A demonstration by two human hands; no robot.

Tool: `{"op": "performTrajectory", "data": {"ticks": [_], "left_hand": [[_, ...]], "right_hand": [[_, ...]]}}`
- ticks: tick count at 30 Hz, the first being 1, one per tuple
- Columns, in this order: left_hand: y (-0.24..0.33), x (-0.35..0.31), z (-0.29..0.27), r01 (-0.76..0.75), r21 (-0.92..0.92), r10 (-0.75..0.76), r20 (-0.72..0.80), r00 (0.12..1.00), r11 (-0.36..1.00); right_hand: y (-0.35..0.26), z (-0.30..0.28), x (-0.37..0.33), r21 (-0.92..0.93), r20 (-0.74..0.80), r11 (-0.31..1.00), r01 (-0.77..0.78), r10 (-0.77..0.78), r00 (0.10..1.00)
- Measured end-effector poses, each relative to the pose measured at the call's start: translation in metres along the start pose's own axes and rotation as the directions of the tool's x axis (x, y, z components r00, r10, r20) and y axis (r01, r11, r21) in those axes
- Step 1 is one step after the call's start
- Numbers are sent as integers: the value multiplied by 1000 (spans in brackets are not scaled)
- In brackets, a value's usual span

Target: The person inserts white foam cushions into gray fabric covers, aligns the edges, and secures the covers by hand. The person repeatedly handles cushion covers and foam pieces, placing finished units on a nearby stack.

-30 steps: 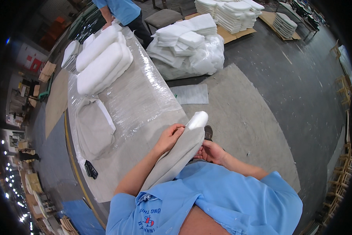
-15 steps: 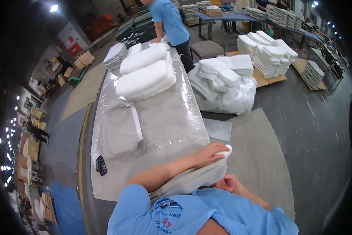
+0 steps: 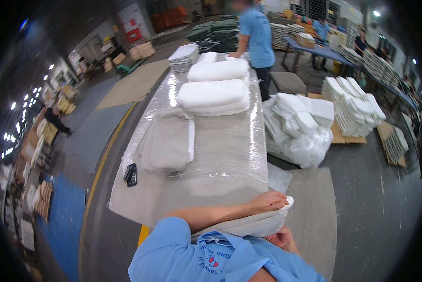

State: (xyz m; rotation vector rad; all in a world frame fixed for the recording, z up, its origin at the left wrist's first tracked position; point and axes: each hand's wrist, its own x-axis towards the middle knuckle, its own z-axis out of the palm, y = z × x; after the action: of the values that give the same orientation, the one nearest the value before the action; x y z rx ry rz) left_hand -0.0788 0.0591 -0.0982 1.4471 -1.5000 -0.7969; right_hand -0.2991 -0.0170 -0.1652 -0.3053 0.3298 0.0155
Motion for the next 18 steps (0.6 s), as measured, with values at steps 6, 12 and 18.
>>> {"op": "performTrajectory", "data": {"ticks": [6, 12, 18], "left_hand": [[1, 3, 4, -4, 146, 33, -196, 980, 989], [-22, 20, 3, -27, 52, 29, -37, 999, 998], [-20, 52, 7, -377, 254, 323, 231, 918, 890]], "right_hand": [[2, 33, 1, -329, -149, 876, 352, -416, 897], [4, 32, 4, -629, -252, 703, 330, -587, 770], [15, 25, 18, -752, -122, 448, 483, -815, 566]]}}
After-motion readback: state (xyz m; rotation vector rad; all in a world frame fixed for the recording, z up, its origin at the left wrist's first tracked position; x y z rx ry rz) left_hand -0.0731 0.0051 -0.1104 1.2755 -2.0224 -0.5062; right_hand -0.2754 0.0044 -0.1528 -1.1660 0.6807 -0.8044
